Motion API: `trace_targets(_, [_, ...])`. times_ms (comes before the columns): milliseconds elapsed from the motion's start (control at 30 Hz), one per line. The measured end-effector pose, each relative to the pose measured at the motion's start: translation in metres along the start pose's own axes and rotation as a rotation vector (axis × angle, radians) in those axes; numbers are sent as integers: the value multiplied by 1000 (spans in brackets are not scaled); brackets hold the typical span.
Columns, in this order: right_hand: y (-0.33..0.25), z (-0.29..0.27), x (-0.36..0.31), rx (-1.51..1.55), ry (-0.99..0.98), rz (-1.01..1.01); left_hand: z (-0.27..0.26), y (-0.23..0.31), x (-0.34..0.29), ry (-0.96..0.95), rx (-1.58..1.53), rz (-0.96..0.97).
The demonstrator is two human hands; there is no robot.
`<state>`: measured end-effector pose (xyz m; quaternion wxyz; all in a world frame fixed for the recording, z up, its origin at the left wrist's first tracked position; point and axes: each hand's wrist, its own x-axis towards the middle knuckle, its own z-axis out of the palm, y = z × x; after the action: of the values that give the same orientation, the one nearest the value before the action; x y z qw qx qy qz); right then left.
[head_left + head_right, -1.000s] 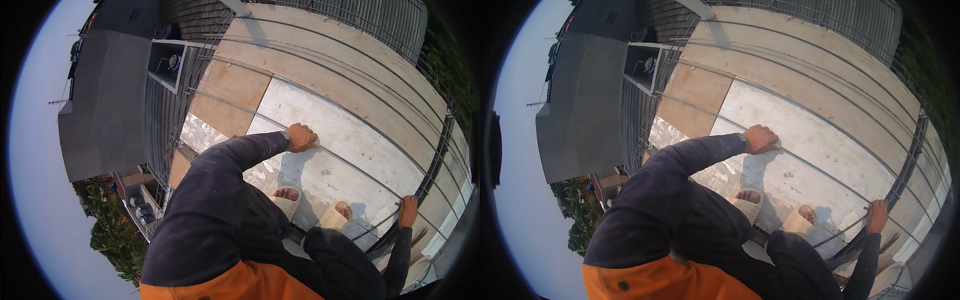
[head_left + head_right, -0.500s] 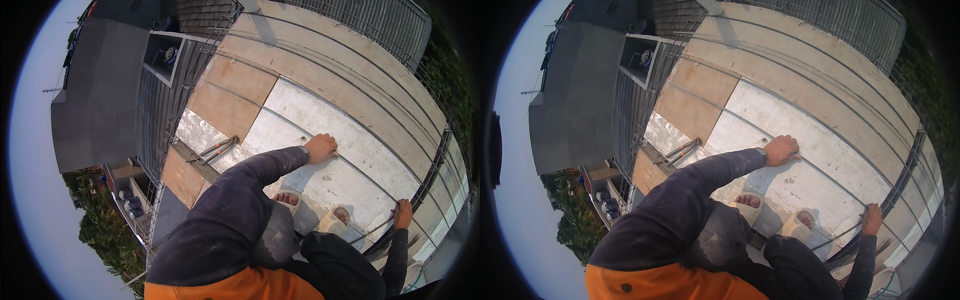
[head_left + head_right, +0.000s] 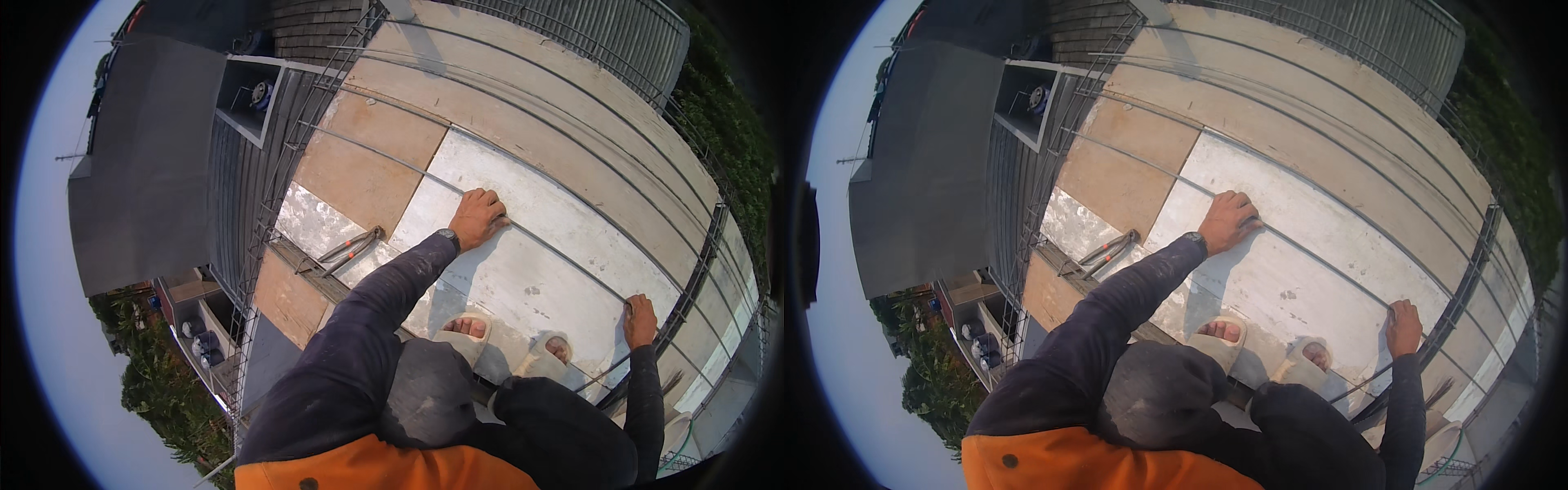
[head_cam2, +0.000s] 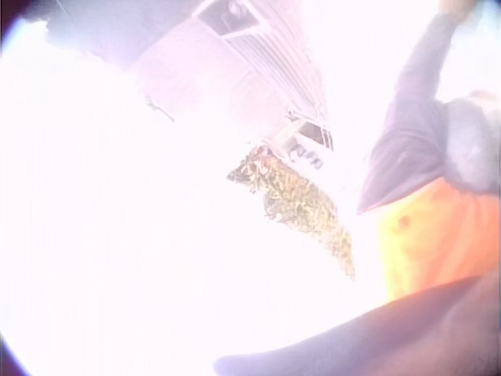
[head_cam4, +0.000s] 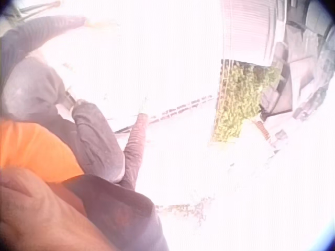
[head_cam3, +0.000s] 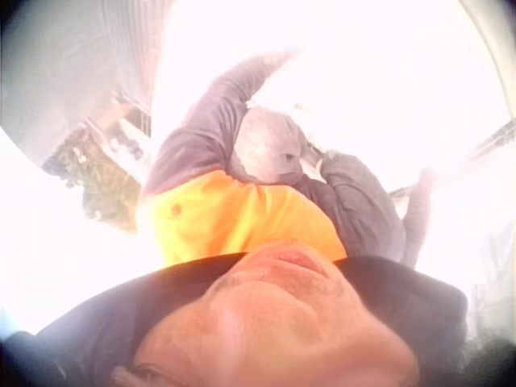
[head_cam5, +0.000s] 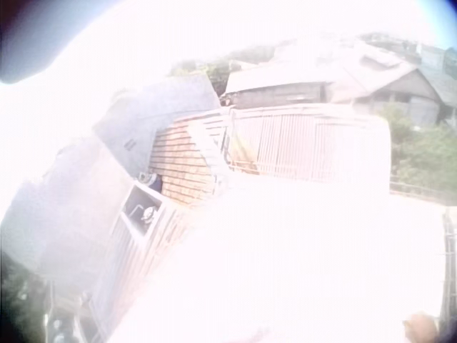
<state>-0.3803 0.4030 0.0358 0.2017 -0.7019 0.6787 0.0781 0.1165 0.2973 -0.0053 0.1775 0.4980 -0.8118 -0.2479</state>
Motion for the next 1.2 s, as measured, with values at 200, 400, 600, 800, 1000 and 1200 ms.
trace_targets(200, [-20, 35, -60, 239, 588, 303, -9, -3, -7, -36, 123, -27])
trace_targets(400, [-40, 69, -214, 275, 443, 851, 4, 5, 20, -152, 114, 120])
trace_targets(600, [-52, 101, -273, 522, -69, 948, -5, 7, 30, -274, 178, 157])
trace_targets(800, [-52, 131, -264, 563, -44, 986, -14, 35, 52, -217, 146, 306])
trace_targets(1000, [-47, 129, -247, 603, 17, 974, -9, 39, 55, -257, 129, 368])
trace_targets(1200, [-52, 129, -249, 681, 74, 1065, -6, 36, 35, -391, 266, 203])
